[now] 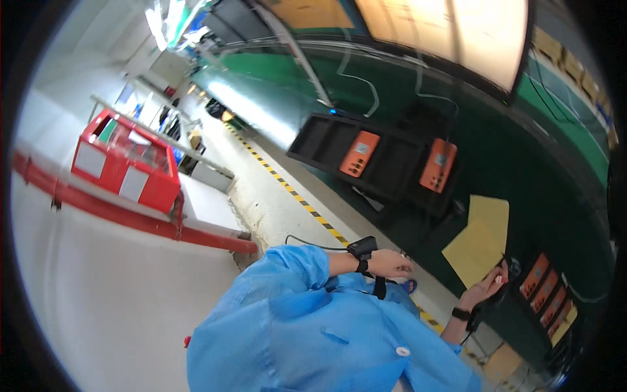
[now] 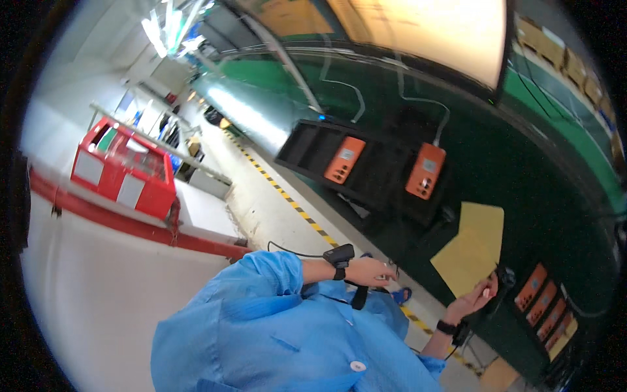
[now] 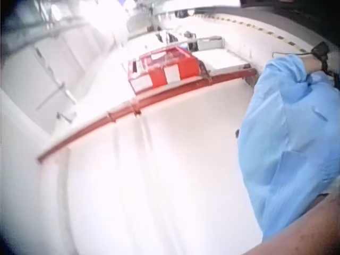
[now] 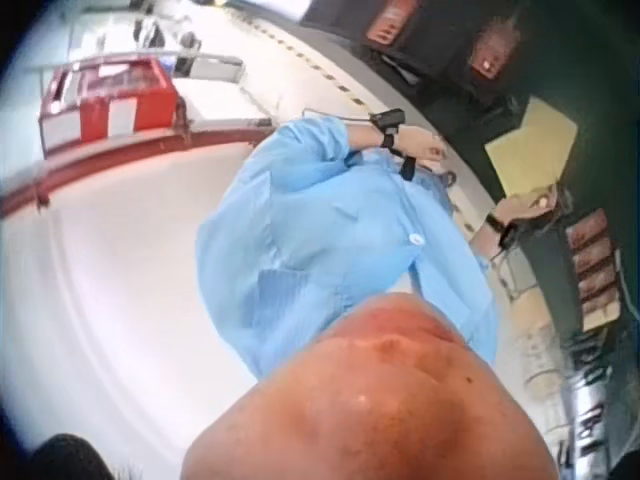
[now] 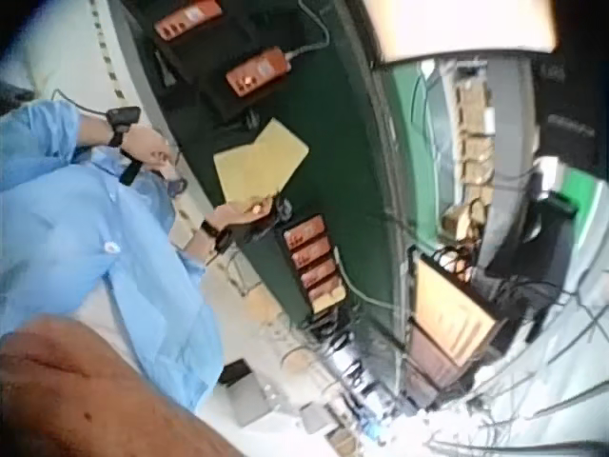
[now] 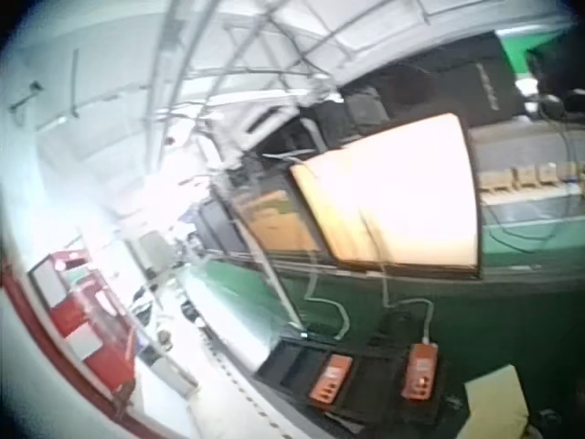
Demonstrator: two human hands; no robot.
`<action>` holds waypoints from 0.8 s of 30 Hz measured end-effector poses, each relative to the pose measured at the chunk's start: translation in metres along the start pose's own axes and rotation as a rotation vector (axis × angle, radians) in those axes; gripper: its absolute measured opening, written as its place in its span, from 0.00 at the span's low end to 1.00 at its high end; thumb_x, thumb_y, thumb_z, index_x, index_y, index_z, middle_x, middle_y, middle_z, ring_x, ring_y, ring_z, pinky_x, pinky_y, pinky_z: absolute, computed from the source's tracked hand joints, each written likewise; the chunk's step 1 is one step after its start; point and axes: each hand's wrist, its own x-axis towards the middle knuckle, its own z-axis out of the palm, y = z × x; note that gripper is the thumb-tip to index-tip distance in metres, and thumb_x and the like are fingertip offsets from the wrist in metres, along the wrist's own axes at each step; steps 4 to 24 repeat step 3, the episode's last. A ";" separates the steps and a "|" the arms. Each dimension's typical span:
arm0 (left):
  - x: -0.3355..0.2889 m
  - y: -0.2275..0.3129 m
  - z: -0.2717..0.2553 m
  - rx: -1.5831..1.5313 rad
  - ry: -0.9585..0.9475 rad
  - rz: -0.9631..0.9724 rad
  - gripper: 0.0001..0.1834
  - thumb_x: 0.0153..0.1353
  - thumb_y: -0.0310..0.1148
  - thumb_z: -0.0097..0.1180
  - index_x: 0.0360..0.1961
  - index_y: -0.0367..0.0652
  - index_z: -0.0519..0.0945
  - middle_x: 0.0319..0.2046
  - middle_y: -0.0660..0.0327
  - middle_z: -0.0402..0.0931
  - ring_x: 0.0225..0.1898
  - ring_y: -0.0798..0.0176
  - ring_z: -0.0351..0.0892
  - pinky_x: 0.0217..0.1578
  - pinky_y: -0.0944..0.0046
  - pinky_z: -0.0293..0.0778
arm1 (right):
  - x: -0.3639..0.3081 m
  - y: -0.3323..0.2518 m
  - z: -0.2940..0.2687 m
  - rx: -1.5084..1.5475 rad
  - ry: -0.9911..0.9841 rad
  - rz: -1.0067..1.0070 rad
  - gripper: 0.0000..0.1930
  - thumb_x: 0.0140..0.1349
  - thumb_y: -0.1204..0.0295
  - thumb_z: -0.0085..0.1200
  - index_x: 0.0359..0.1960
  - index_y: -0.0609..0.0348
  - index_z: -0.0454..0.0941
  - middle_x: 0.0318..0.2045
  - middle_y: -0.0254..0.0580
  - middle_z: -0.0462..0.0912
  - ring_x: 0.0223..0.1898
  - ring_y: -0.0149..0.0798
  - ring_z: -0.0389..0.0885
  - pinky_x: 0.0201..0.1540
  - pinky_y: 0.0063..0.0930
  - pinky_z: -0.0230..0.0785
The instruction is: Inspecting and scanning electronic devices in orange cases and writing notes on paper.
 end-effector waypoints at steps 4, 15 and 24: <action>-0.041 -0.037 -0.006 -0.202 -0.035 -0.253 0.21 0.66 0.48 0.51 0.53 0.49 0.76 0.44 0.51 0.81 0.44 0.50 0.82 0.45 0.52 0.76 | -0.026 -0.022 0.010 0.352 -0.409 0.262 0.15 0.73 0.67 0.44 0.57 0.58 0.69 0.63 0.40 0.69 0.63 0.40 0.66 0.68 0.33 0.53; -0.041 -0.037 -0.006 -0.202 -0.035 -0.253 0.21 0.66 0.48 0.51 0.53 0.49 0.76 0.44 0.51 0.81 0.44 0.50 0.82 0.45 0.52 0.76 | -0.026 -0.022 0.010 0.352 -0.409 0.262 0.15 0.73 0.67 0.44 0.57 0.58 0.69 0.63 0.40 0.69 0.63 0.40 0.66 0.68 0.33 0.53; -0.041 -0.037 -0.006 -0.202 -0.035 -0.253 0.21 0.66 0.48 0.51 0.53 0.49 0.76 0.44 0.51 0.81 0.44 0.50 0.82 0.45 0.52 0.76 | -0.026 -0.022 0.010 0.352 -0.409 0.262 0.15 0.73 0.67 0.44 0.57 0.58 0.69 0.63 0.40 0.69 0.63 0.40 0.66 0.68 0.33 0.53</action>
